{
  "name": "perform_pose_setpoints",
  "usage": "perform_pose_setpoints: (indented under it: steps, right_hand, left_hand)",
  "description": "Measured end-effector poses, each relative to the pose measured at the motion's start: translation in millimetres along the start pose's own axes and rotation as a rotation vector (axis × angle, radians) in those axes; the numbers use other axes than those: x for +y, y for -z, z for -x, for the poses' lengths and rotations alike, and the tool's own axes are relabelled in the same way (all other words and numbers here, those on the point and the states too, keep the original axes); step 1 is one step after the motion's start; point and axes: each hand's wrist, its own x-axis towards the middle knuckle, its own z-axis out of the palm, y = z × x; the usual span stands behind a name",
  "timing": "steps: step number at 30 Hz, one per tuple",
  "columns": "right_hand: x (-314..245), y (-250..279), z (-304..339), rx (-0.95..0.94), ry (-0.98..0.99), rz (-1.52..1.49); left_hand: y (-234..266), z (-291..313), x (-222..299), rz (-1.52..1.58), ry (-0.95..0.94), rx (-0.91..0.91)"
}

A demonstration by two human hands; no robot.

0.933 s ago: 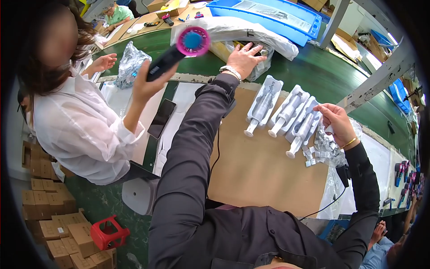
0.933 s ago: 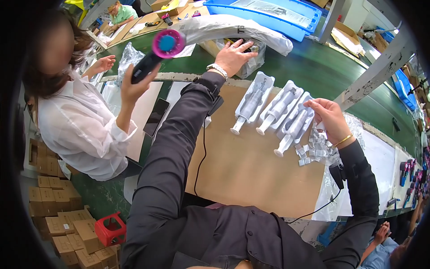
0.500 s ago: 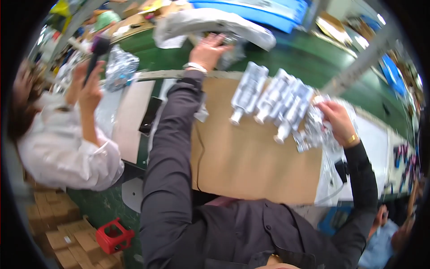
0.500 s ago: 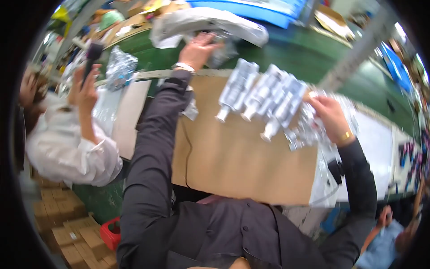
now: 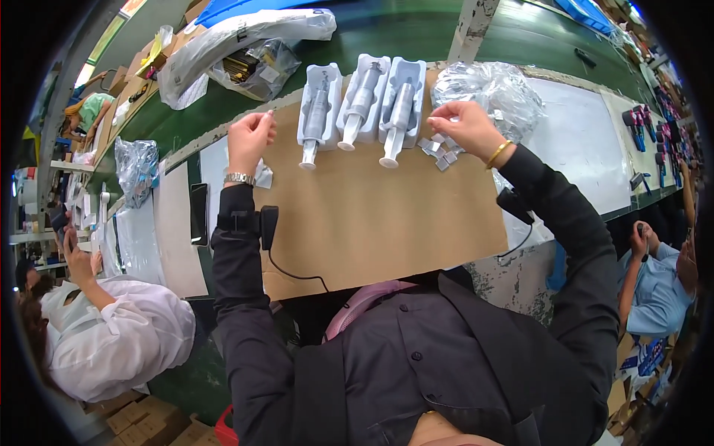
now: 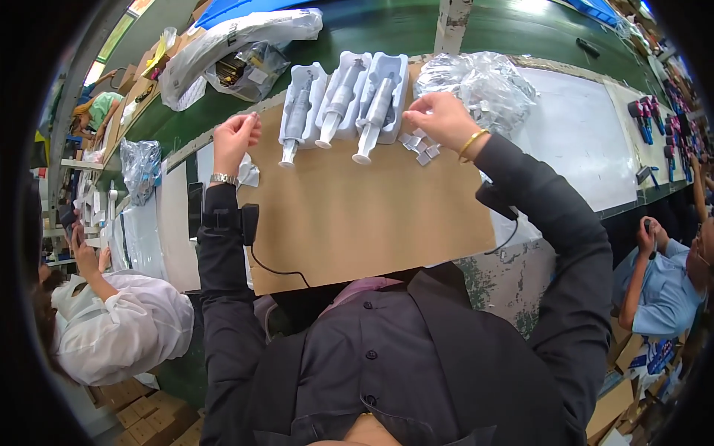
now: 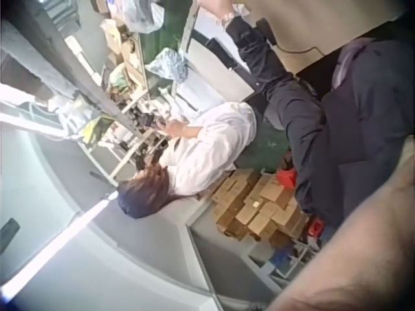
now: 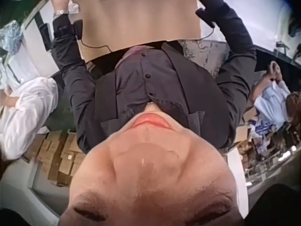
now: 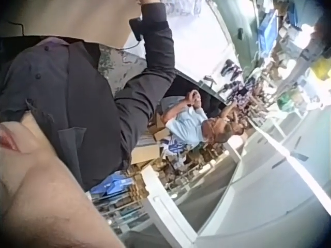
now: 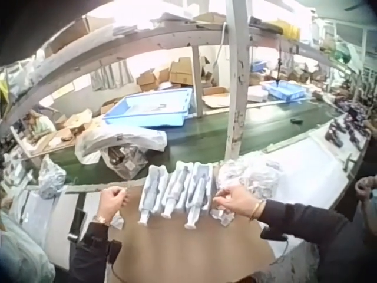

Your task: The person wipes a small square component with a cloth, places it into a pink circular frame, and applies a substance from a syringe onto the component before repeating the process.

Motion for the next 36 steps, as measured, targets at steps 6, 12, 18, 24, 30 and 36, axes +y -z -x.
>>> perform_pose_setpoints:
  steps: [6,12,18,24,30,36]
  right_hand:
    - [0,-15,-22,0.119,0.024,0.184]
    - [-4,-20,-29,0.168,-0.042,0.094]
    - [-16,-26,-41,0.185,-0.124,-0.067]
    - [-24,-33,-62,0.173,-0.132,-0.149]
    - [-24,-29,-95,0.08,-0.153,-0.256]
    - [-53,-4,-57,0.19,-0.037,-0.308]
  left_hand:
    - [-26,29,0,0.214,0.131,-0.058]
    - [-41,33,4,0.315,0.154,-0.065]
    - [-49,40,-2,0.362,0.17,-0.06]
    - [-54,58,5,0.426,0.179,-0.031]
    - [-63,69,6,0.429,0.174,-0.001]
    - [-62,92,29,0.285,0.006,0.276]
